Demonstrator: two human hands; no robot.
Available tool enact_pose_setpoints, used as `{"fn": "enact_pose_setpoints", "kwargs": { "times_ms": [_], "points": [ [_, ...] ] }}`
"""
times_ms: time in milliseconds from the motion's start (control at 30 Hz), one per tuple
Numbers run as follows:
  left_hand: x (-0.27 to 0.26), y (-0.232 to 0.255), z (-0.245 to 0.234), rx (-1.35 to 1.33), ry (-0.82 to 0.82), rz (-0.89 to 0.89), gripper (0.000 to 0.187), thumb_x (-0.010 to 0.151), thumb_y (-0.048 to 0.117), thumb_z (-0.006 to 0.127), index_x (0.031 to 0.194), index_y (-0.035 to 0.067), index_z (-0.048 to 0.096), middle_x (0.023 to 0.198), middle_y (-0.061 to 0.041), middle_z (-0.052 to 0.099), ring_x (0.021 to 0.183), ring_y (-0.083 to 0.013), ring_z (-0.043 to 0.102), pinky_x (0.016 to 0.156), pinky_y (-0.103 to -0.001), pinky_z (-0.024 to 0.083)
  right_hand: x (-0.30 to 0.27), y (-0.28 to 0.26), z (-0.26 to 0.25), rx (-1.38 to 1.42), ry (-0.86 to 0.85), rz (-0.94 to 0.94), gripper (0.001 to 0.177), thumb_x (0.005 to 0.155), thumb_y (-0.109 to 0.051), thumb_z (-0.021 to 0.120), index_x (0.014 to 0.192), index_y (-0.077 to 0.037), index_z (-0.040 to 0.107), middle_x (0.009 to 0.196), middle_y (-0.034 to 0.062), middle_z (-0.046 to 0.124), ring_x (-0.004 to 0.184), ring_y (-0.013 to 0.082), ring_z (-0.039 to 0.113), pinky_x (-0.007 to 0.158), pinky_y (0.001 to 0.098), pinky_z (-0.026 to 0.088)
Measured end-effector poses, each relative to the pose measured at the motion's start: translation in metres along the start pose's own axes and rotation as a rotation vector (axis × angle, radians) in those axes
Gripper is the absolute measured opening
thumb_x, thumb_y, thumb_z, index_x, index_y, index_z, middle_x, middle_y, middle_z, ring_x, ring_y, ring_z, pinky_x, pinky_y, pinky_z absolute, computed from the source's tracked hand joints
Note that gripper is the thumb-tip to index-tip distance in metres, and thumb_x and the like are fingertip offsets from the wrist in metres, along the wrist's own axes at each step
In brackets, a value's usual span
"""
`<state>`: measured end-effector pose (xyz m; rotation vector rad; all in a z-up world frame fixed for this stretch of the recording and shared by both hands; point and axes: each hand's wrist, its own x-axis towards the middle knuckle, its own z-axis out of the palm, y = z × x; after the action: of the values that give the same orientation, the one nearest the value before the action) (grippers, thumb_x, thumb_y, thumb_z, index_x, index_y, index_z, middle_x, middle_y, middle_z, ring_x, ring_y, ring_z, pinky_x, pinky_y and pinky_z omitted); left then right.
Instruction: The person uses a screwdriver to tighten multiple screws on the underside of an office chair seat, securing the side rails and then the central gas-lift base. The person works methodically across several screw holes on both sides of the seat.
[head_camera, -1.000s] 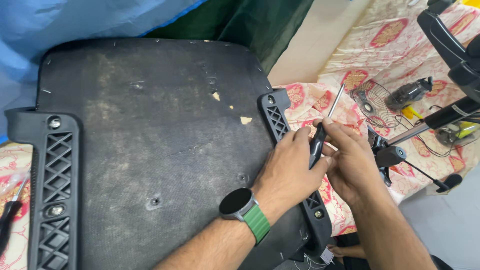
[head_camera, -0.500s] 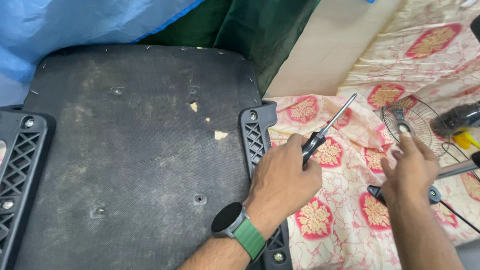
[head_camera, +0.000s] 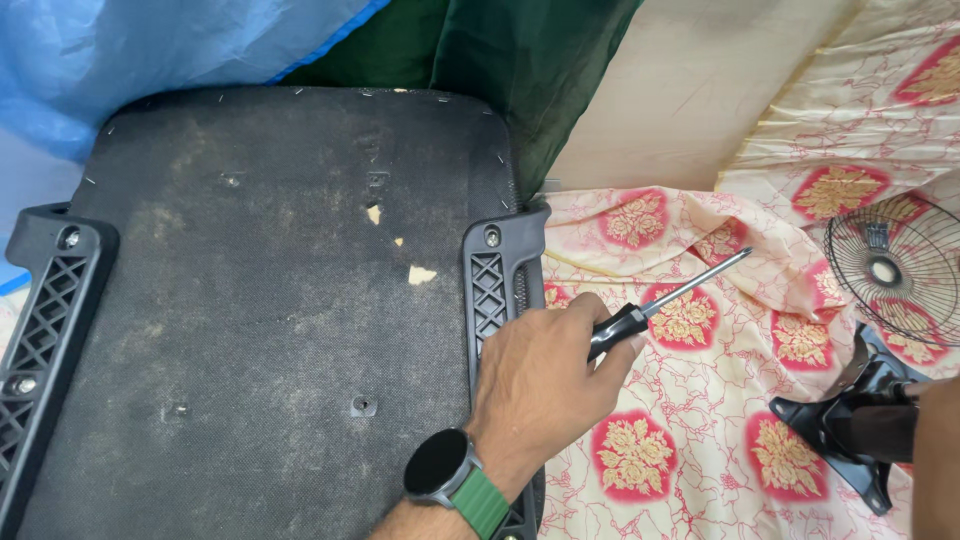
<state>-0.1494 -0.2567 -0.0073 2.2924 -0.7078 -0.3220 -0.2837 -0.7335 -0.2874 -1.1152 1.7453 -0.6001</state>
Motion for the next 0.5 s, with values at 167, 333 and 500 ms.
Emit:
{"fn": "enact_pose_setpoints", "kwargs": {
  "times_ms": [167, 333, 500],
  "points": [
    [-0.001, 0.001, -0.001, -0.049, 0.003, -0.069, 0.031, 0.089, 0.041, 0.068, 0.095, 0.011, 0.07, 0.057, -0.008, 0.067, 0.057, -0.0302, 0.071, 0.056, -0.046, 0.054, 0.01, 0.006, -0.017, -0.059, -0.024, 0.009, 0.039, 0.098, -0.052, 0.071, 0.105, -0.017, 0.055, 0.102, 0.0051, 0.051, 0.084, 0.0152, 0.051, 0.078, 0.0364, 0.049],
    [0.001, 0.0, -0.001, -0.104, 0.074, -0.059, 0.03, 0.089, 0.04, 0.069, 0.096, 0.01, 0.07, 0.056, -0.008, 0.067, 0.055, -0.0297, 0.071, 0.055, -0.044, 0.054, 0.016, 0.003, -0.031, -0.082, -0.058, -0.014, 0.034, 0.102, -0.048, 0.068, 0.1, -0.018, 0.051, 0.094, 0.0028, 0.047, 0.077, 0.0138, 0.046, 0.074, 0.0342, 0.048],
    [0.001, -0.002, -0.003, -0.139, 0.124, -0.016, 0.029, 0.089, 0.038, 0.069, 0.095, 0.009, 0.071, 0.057, -0.008, 0.067, 0.054, -0.0291, 0.071, 0.053, -0.043, 0.054, 0.008, 0.008, -0.033, -0.026, -0.119, -0.043, 0.032, 0.105, -0.044, 0.064, 0.094, -0.019, 0.048, 0.085, 0.0005, 0.043, 0.07, 0.0124, 0.042, 0.071, 0.032, 0.047]
  ]
}}
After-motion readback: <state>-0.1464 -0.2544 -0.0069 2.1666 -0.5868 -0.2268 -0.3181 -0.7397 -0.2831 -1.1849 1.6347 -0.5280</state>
